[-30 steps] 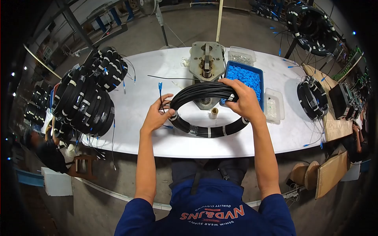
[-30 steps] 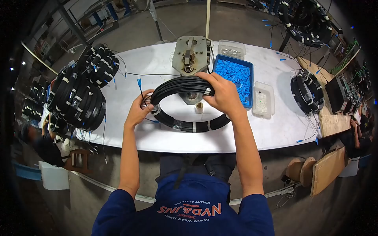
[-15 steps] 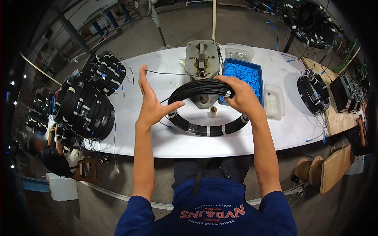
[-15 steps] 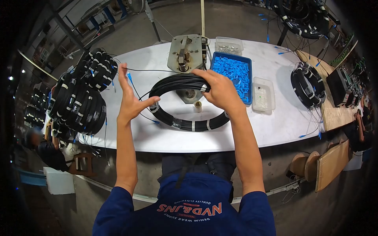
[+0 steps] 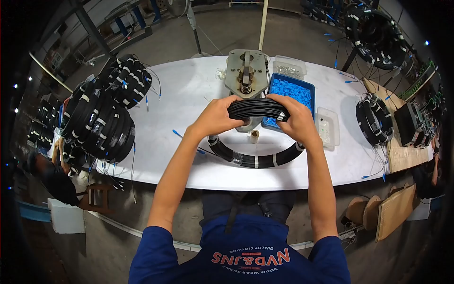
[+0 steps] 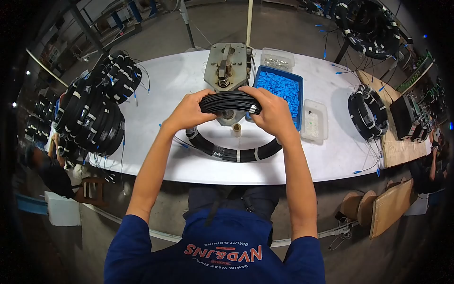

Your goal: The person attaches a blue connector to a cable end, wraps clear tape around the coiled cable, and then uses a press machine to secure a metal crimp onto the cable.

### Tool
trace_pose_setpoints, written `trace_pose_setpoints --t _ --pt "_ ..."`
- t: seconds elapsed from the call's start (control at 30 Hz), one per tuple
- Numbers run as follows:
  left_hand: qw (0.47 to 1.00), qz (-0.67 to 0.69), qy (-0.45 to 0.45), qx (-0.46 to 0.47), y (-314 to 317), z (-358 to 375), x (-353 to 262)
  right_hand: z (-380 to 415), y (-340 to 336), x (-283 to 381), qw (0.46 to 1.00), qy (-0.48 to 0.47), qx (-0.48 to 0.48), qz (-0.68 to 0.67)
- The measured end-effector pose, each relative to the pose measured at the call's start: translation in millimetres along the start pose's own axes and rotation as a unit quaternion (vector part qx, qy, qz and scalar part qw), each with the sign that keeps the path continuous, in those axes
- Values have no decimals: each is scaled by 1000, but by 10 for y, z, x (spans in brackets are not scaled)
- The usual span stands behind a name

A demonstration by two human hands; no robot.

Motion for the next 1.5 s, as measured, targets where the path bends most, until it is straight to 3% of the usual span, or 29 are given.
trace_pose_setpoints --t 0.03,0.07,0.17,0.27,0.47,0.63,0.7,0.77,0.8,0.87,0.9,0.97,1.07,1.1,1.17,1.23,1.4,1.5 --pt "998 5 17 -52 -3 17 -9 43 -73 -15 999 1 -53 -12" --pt "994 11 32 -103 -16 31 -6 108 -99 -80 997 56 -42 -32" --pt "983 -79 -19 -163 78 27 -14 296 -175 -239 995 57 -81 -32" --pt "976 -100 30 -193 154 -46 -103 454 -218 -374 990 61 -110 -59" --pt "981 -135 32 -138 142 -10 -357 656 -212 -431 972 89 -164 -142" --pt "972 -213 9 -94 -89 118 -376 486 -101 -179 983 43 -160 -81" --pt "963 -224 58 -139 -165 155 -472 348 -49 -49 990 11 -132 -39" --pt "891 -271 191 -310 -229 296 -745 269 21 -27 992 24 -114 -41" --pt "892 -271 189 -309 -192 277 -749 230 55 -23 994 22 -101 -34" --pt "952 -229 124 -160 4 103 -622 197 106 -55 995 20 -91 -29" --pt "953 -228 122 -160 38 70 -602 205 123 -87 995 21 -90 -29" --pt "962 -227 30 -151 70 -46 -465 239 65 -99 992 6 -122 -24" --pt "971 -177 106 -119 77 -65 -586 363 25 -184 991 32 -124 -49" --pt "972 -174 107 -118 57 -79 -627 410 2 -225 988 31 -141 -57" --pt "979 -195 19 -56 76 -125 -590 550 13 -352 983 61 -153 -77" --pt "972 -214 38 -94 164 -173 -651 683 -4 -477 968 95 -201 -120" --pt "965 -244 81 -53 358 -308 -825 938 -37 -537 947 90 -282 -125" --pt "965 -241 93 -39 395 -274 -831 946 -91 -478 957 101 -254 -98"
Point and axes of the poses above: each hand's wrist, its own z-axis away from the middle knuckle, its own y-axis out of the palm, x = y × z, the point moved 7 cm from there along -z, towards the middle knuckle, and after that the axes turned 13 degrees about -y, right-handed, at the moved point
